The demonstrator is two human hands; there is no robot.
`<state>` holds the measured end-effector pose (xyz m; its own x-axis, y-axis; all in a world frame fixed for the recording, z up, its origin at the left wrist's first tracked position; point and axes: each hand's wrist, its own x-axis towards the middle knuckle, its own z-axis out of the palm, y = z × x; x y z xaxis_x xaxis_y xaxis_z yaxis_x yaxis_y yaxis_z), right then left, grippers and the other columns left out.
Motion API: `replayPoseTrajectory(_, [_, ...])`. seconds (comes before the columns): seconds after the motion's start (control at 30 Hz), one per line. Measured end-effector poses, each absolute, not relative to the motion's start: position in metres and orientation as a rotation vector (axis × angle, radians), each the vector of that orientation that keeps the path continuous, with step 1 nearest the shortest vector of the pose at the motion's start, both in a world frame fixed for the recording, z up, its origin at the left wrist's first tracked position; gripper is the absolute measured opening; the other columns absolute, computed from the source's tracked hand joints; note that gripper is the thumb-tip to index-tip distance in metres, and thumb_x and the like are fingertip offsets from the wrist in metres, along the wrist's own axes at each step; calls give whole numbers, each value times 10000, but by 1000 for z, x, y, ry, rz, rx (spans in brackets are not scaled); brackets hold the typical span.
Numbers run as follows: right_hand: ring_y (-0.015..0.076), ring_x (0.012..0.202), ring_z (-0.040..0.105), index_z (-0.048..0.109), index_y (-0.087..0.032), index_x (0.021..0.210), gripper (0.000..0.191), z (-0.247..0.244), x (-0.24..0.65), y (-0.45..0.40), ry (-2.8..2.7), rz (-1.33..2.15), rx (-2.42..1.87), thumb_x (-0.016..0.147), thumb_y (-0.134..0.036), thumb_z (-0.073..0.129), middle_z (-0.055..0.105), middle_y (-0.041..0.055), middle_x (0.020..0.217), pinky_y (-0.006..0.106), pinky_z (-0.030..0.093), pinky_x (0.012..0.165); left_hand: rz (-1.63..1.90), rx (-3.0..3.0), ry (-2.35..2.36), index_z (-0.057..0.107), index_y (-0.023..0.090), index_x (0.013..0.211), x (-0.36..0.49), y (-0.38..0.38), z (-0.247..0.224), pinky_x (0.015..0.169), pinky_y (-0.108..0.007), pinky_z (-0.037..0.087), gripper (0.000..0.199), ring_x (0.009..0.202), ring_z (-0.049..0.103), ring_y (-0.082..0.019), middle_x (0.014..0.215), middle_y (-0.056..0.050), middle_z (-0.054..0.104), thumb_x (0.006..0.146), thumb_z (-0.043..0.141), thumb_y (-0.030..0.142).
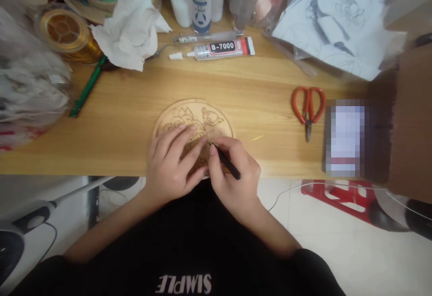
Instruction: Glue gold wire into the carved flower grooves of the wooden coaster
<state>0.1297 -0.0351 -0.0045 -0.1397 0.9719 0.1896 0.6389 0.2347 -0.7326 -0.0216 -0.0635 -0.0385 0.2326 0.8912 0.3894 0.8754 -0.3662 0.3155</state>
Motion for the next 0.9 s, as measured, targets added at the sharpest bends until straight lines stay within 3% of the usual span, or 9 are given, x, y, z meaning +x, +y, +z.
replayPoseTrajectory(0.37, [143,731,703,602,-233,1007,178,-6,124,-36,-1954,545,-1478,855,-146,631,728,6,891,281,610,685,826,2438,1752,655,106,1203,-21,-64,-41,998,-474,412,470,1222,545,-341,1288,-181,637,931,488,451])
replayPoseTrajectory(0.9, [143,679,651,554,-243,1032,233,-7,144,-16,-2350,474,-1128,851,-104,601,700,1,824,270,536,611,778,2498,1757,646,90,1224,-20,-64,-40,992,-480,406,510,1217,556,-352,1299,-181,634,941,468,475])
